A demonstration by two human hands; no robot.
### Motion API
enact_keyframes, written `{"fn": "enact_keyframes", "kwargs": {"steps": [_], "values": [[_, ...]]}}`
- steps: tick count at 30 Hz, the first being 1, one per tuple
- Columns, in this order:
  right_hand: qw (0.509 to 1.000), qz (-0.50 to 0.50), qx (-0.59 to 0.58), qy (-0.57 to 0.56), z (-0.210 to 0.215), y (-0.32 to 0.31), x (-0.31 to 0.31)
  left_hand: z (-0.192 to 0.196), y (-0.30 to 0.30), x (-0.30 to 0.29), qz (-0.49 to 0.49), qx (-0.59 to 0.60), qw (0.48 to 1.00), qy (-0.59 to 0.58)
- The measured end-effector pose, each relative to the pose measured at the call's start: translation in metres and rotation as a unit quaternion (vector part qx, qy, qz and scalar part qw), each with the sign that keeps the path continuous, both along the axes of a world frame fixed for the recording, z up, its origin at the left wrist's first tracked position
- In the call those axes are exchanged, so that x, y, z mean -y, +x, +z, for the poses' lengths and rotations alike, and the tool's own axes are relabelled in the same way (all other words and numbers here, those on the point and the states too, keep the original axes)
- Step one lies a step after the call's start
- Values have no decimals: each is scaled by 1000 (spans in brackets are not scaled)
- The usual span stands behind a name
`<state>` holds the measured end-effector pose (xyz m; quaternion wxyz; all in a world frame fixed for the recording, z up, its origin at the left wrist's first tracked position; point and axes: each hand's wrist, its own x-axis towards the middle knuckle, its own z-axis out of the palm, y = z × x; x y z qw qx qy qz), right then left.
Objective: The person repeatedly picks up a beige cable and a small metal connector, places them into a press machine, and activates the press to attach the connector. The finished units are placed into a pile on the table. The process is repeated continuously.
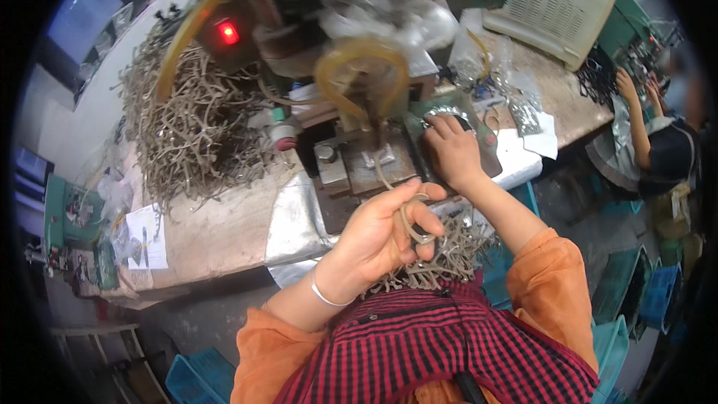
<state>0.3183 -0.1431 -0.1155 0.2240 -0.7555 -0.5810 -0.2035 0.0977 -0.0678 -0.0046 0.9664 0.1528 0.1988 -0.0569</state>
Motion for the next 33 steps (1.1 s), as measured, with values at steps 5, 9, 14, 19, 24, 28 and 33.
{"fn": "enact_keyframes", "kwargs": {"steps": [5, 9, 14, 19, 24, 28, 33], "values": [[994, -18, -57, 94, 10, 14, -1, -4, 0, -6, -55, 53, 994, 83], [964, -91, -197, 151, 8, 3, 19, -12, -74, -33, -141, 149, 868, 453], [934, -53, -317, 156, 19, -9, 19, -32, -104, -147, 221, -209, 414, 858], [931, -36, -338, 136, 24, -18, 0, -98, -43, -236, 24, -415, 105, 903], [888, -110, -419, 151, 15, -14, 54, -147, -50, -237, 123, -382, 144, 905], [848, -33, -505, 159, 44, -28, 68, -121, -67, -216, 375, -210, 217, 877], [850, 112, -486, 168, 93, -55, 4, -60, -67, -178, 546, -130, 534, 631]]}}
